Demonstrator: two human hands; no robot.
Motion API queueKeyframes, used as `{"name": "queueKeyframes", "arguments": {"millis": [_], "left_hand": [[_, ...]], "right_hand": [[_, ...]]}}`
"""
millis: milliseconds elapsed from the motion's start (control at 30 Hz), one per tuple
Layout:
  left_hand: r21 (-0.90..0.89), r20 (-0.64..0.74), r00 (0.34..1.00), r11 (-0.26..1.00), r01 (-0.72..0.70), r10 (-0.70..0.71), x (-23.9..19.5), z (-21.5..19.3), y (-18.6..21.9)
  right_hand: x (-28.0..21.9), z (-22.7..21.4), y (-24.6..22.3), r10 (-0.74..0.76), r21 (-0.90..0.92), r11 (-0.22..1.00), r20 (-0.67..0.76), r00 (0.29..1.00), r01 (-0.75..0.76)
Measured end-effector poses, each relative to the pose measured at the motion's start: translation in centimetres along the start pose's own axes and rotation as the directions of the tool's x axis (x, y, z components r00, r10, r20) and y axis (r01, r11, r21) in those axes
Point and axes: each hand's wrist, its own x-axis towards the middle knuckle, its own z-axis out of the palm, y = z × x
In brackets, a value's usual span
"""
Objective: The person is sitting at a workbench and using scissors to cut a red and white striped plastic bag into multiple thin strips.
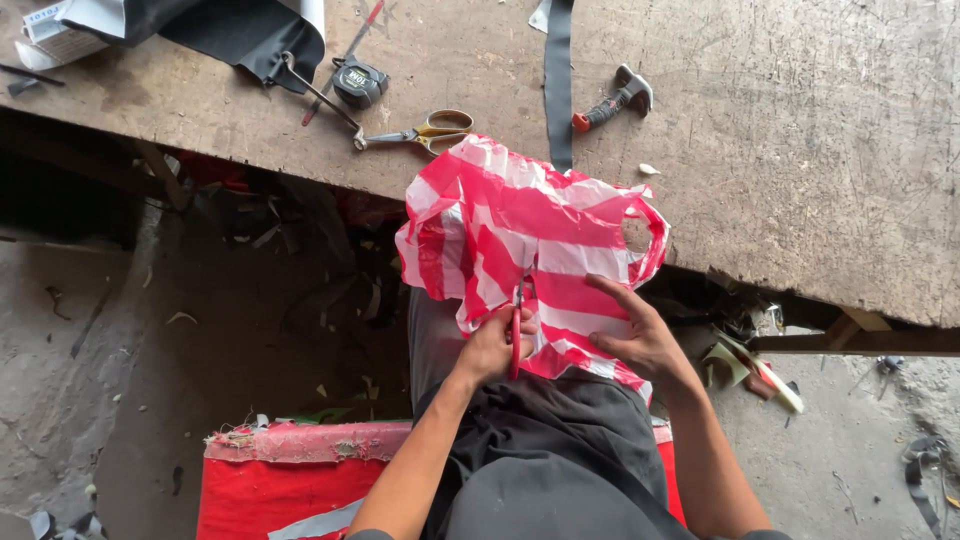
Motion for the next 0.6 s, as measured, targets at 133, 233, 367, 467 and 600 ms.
{"name": "queueKeyframes", "arguments": {"millis": [133, 233, 367, 467, 600], "left_hand": [[0.124, 0.074, 0.997, 0.992, 0.014, -0.024, -0.1, 0.3, 0.4], [0.155, 0.054, 0.998, 0.988, 0.023, -0.031, -0.8, 0.3, 2.0], [0.221, -0.046, 0.999, 0.975, 0.036, -0.026, -0.5, -0.6, 3.1], [0.207, -0.08, 0.997, 0.978, 0.021, -0.004, 0.0, -0.9, 3.5], [0.115, -0.123, 0.992, 0.993, 0.002, 0.012, -1.4, 0.0, 3.6]], "right_hand": [[-0.3, 0.1, 0.2, -0.017, -0.051, 0.999, 0.041, 0.999, 0.019], [-0.6, 0.4, 0.4, -0.029, -0.067, 0.997, 0.061, 0.998, 0.033], [-1.2, 1.3, -0.3, -0.005, -0.152, 0.988, 0.095, 0.995, 0.02], [-1.9, 1.7, 0.6, 0.04, -0.166, 0.986, 0.111, 0.993, -0.021], [-1.9, 1.8, -0.5, 0.098, -0.19, 0.979, 0.117, 0.988, -0.075]]}}
